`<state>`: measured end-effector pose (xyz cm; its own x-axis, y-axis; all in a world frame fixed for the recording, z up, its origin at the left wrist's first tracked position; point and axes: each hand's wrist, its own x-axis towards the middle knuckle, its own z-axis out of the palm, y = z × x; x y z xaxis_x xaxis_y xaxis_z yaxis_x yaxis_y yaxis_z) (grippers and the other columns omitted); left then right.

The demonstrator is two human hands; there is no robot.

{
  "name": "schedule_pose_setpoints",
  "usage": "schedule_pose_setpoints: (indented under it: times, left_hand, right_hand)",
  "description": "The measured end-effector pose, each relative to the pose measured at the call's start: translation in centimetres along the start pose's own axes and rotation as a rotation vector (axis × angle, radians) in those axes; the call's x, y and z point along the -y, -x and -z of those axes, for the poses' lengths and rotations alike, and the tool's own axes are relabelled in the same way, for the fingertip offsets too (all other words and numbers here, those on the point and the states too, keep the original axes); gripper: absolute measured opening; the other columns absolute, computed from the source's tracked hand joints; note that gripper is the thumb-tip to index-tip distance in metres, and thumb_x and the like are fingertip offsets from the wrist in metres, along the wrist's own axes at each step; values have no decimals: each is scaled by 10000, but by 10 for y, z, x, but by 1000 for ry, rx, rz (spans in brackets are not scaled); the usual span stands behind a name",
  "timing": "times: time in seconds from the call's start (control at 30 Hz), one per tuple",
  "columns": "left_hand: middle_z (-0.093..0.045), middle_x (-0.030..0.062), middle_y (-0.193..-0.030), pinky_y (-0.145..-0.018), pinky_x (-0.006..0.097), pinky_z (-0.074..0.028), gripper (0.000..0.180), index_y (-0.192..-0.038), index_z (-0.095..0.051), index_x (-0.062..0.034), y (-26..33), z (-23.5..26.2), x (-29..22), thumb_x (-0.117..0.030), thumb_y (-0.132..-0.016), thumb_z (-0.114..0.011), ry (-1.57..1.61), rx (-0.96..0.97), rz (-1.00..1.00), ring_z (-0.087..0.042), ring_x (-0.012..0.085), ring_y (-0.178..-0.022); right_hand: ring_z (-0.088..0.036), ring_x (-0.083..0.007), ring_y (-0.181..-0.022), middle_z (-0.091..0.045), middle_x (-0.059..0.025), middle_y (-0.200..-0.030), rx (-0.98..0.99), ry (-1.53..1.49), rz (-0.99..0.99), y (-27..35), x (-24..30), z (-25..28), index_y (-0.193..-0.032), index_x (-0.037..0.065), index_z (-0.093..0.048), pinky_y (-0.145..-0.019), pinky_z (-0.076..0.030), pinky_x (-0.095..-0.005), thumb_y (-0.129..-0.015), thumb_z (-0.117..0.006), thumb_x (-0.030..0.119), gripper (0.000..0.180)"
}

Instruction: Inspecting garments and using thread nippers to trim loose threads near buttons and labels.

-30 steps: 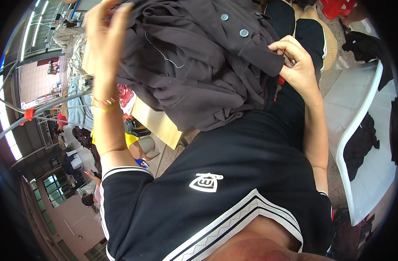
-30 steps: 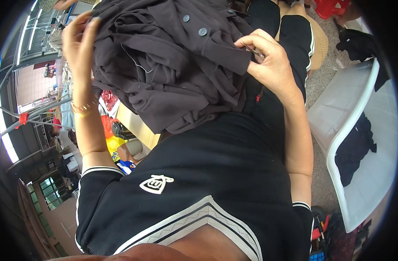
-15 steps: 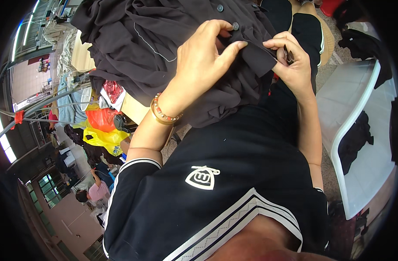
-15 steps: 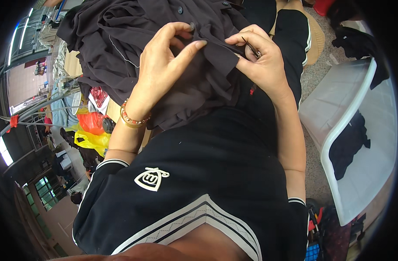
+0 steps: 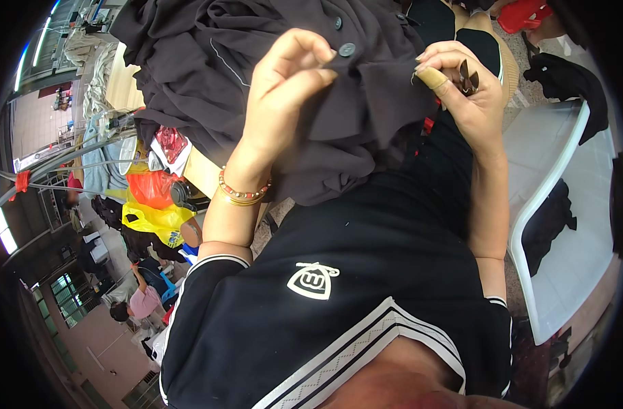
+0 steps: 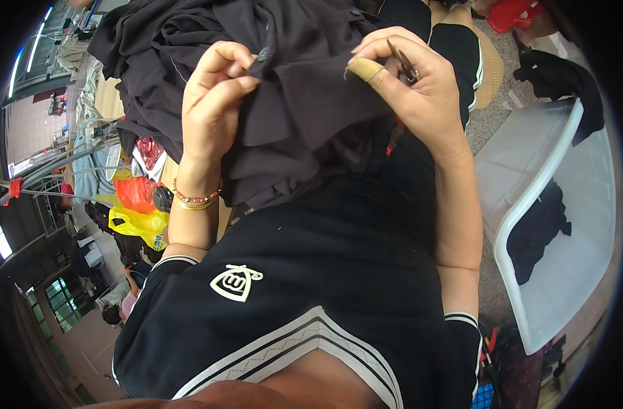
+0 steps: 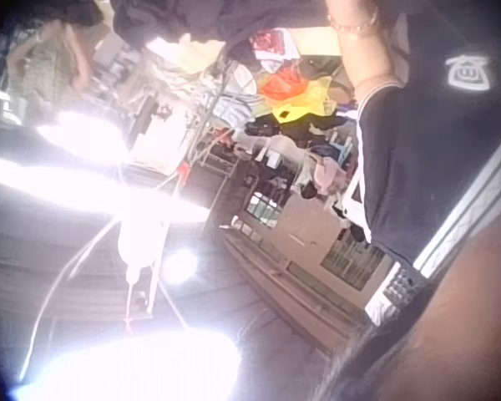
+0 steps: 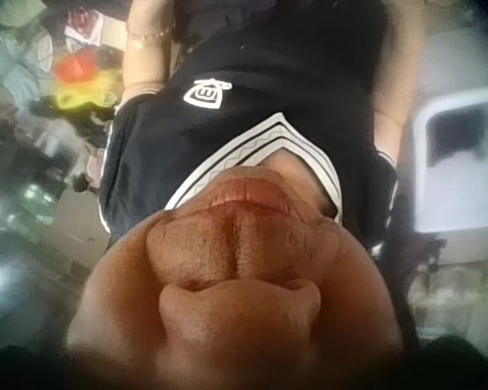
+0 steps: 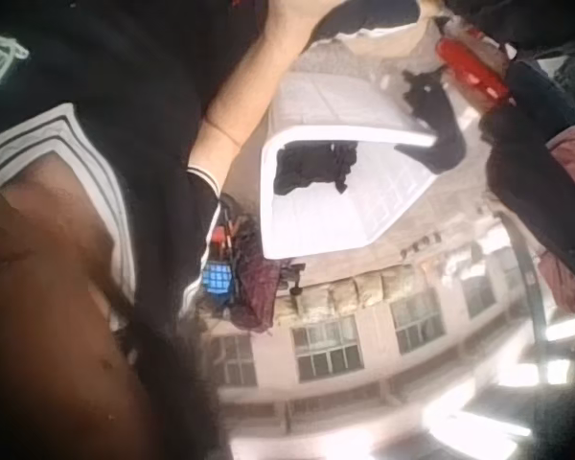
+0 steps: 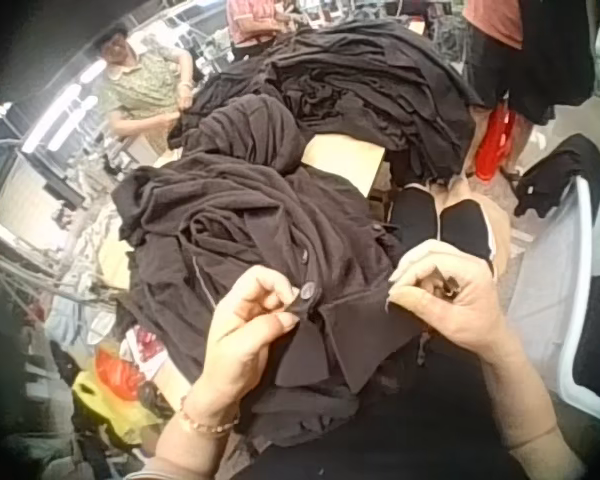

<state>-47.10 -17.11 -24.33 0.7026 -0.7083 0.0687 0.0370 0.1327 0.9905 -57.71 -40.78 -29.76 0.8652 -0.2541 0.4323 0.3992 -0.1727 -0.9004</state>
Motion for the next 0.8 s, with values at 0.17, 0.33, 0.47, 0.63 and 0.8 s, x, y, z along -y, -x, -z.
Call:
schedule_pose_setpoints:
  times: [0.17,0.33,0.47,0.63,0.8]
  left_hand:
    - [-600,27,-1088,-948,268,-431,206,-1117,-570,-15,-5,-13,-11,-18,-917,-521,-186,-99,-180,-556,123,-1058]
    - [-606,51,-1141,-1002,280,-404,333,-1173,-574,-14,-10,-13,-31,2,-851,-657,-705,20,-293,-559,149,-1077]
    - [-611,63,-1088,-979,289,-436,375,-1123,-602,6,-14,1,-42,70,-754,-633,-876,136,-339,-587,172,-1057]
    - [-620,89,-1037,-858,307,-504,326,-1055,-684,-20,-20,8,-34,30,-734,-712,-1105,72,-558,-639,236,-980]
    - [-666,30,-950,-719,341,-530,210,-965,-696,-84,-21,3,-28,-114,-774,-779,-1225,49,-669,-657,260,-882]
  right_hand:
    - [-445,-56,-600,-643,10,-1029,137,207,-55,3,27,-26,-1070,62,-680,-541,-377,-207,-664,-911,181,482]
    - [-693,-238,-769,-657,-68,-1036,50,553,103,15,14,-42,-1088,104,-691,-649,-557,-336,-704,-847,156,418]
    - [-697,-181,-821,-703,-92,-937,-36,365,233,4,8,-22,-967,22,-733,-680,-536,-276,-793,-784,0,183]
    - [-654,-119,-825,-708,-71,-944,85,139,43,-4,25,1,-949,-23,-716,-705,-483,-211,-859,-726,-13,92]
    - [-611,-44,-879,-680,1,-934,160,-70,-88,-11,36,9,-1033,-18,-666,-754,-465,-188,-951,-666,48,105]
